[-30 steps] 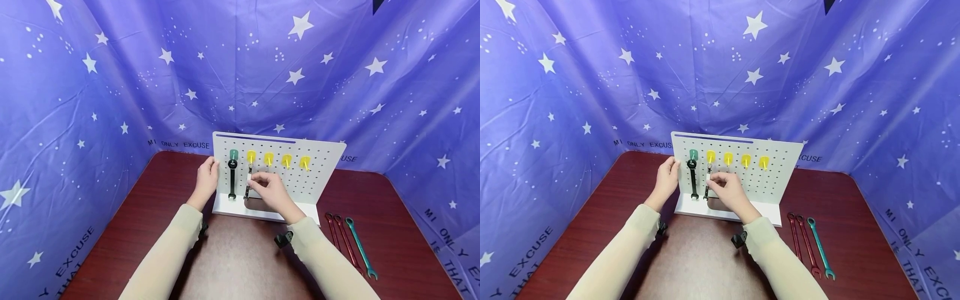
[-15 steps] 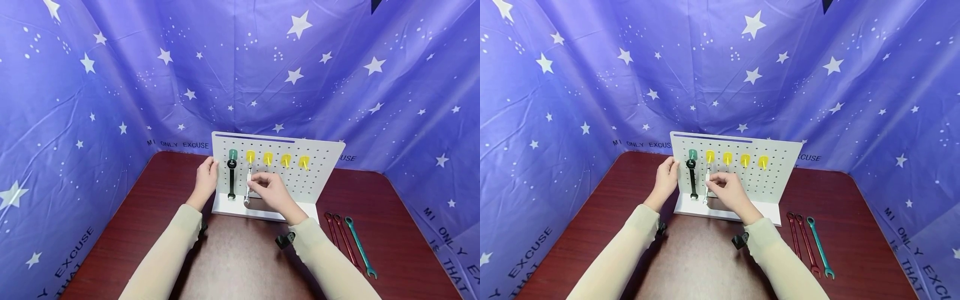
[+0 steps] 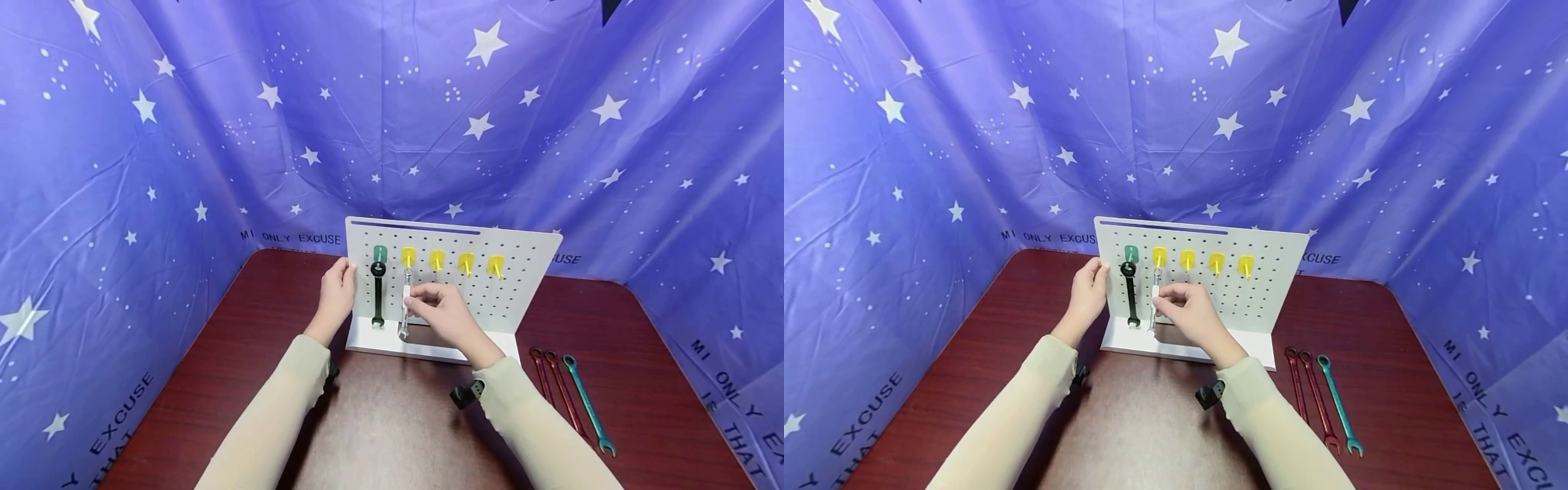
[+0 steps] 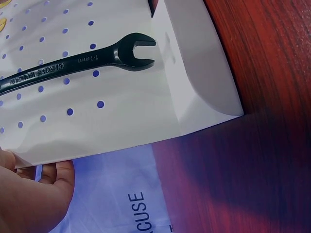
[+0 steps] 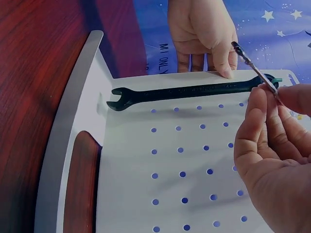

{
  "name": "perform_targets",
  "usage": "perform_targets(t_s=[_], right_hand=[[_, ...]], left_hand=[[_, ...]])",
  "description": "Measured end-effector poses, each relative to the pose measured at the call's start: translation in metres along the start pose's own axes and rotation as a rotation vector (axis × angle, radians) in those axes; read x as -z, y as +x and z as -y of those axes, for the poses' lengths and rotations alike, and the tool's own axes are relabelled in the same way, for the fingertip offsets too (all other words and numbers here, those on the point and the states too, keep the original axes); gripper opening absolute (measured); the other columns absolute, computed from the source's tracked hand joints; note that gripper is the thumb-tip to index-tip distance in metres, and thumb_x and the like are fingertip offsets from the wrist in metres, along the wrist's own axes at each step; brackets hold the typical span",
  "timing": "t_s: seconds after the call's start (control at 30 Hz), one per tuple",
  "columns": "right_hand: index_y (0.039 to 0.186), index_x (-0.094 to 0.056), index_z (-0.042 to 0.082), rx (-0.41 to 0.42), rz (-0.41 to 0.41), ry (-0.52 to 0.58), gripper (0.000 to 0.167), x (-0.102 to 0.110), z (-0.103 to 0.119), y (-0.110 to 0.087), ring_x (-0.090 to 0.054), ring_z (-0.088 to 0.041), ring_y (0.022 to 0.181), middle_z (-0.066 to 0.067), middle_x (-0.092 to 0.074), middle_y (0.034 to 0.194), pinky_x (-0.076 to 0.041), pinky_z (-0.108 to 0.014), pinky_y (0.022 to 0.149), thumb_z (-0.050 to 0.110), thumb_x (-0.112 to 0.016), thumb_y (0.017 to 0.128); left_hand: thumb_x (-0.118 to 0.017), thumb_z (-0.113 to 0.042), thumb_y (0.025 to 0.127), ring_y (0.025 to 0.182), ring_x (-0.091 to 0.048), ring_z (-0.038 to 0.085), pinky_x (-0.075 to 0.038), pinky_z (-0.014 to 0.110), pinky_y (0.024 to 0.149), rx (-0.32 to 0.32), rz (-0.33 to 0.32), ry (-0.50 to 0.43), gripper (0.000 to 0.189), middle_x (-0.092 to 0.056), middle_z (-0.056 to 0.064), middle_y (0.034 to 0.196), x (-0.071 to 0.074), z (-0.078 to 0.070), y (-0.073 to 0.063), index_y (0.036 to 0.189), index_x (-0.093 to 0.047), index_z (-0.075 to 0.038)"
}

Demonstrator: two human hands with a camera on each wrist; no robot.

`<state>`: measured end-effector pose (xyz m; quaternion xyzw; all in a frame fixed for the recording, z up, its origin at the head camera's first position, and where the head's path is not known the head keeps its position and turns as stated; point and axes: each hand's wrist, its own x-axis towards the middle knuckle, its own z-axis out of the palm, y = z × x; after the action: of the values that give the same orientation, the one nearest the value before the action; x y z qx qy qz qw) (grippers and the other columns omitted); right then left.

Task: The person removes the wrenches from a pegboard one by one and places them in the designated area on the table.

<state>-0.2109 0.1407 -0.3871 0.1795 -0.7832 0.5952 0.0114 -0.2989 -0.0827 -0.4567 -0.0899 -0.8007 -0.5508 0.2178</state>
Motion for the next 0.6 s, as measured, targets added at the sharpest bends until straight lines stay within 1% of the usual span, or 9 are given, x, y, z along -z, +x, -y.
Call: perform_targets(t_s=[0.03, 0.1, 0.27, 0.33, 0.43, 0.6], right_hand=[[0.105, -0.067, -0.017, -0.003, 0.002, 0.008, 0.017, 0.000, 0.001, 0.000, -0.068, -0.044, 0.085, -0.021, -0.072, 0.090, -0.057, -0.035, 0.076, -0.002, -0.066, 0.095], [0.106, -0.068, -0.015, 0.001, 0.000, 0.021, 0.018, 0.000, -0.010, 0.003, -0.069, -0.041, 0.085, -0.019, -0.072, 0.091, -0.058, -0.035, 0.076, 0.000, -0.067, 0.096], [0.107, -0.072, -0.008, 0.007, -0.006, 0.025, 0.019, 0.001, -0.034, 0.010, -0.071, -0.029, 0.082, -0.013, -0.074, 0.091, -0.057, -0.033, 0.076, 0.006, -0.070, 0.096], [0.107, -0.071, -0.009, 0.012, -0.006, 0.025, 0.019, 0.001, -0.034, 0.010, -0.071, -0.027, 0.080, -0.012, -0.074, 0.091, -0.057, -0.033, 0.076, 0.007, -0.070, 0.096], [0.108, -0.070, -0.011, 0.028, -0.006, 0.036, 0.021, 0.001, -0.033, 0.010, -0.071, -0.029, 0.080, -0.015, -0.073, 0.091, -0.058, -0.033, 0.075, 0.006, -0.071, 0.095], [0.108, -0.071, -0.011, 0.035, -0.014, 0.039, 0.021, 0.001, -0.032, 0.010, -0.070, -0.033, 0.081, -0.018, -0.073, 0.091, -0.058, -0.038, 0.076, 0.007, -0.071, 0.096]], left_hand=[[-0.054, -0.005, 0.105, 0.060, -0.042, 0.020, -0.038, 0.033, 0.057, 0.001, 0.000, 0.000, 0.014, -0.041, 0.004, 0.065, 0.000, 0.000, 0.000, 0.098, -0.064, 0.001], [-0.054, -0.004, 0.104, 0.060, -0.042, 0.020, -0.038, 0.033, 0.057, -0.005, -0.005, -0.001, 0.013, -0.041, 0.004, 0.065, 0.000, 0.000, 0.000, 0.098, -0.064, 0.001], [-0.055, -0.003, 0.104, 0.060, -0.042, 0.019, -0.037, 0.033, 0.056, -0.004, -0.009, 0.008, 0.013, -0.040, 0.003, 0.064, -0.001, 0.001, 0.000, 0.096, -0.063, 0.001], [-0.054, -0.004, 0.105, 0.060, -0.041, 0.019, -0.037, 0.033, 0.056, 0.006, -0.006, 0.013, 0.013, -0.039, 0.003, 0.064, -0.001, 0.001, 0.001, 0.096, -0.063, 0.000], [-0.054, -0.005, 0.105, 0.060, -0.041, 0.020, -0.036, 0.033, 0.057, 0.014, -0.003, 0.012, 0.014, -0.039, 0.004, 0.064, -0.001, 0.001, 0.001, 0.096, -0.063, 0.000], [-0.055, -0.004, 0.104, 0.060, -0.041, 0.019, -0.036, 0.033, 0.057, -0.007, -0.007, 0.011, 0.013, -0.039, 0.003, 0.064, -0.001, 0.000, 0.000, 0.094, -0.063, 0.000]])
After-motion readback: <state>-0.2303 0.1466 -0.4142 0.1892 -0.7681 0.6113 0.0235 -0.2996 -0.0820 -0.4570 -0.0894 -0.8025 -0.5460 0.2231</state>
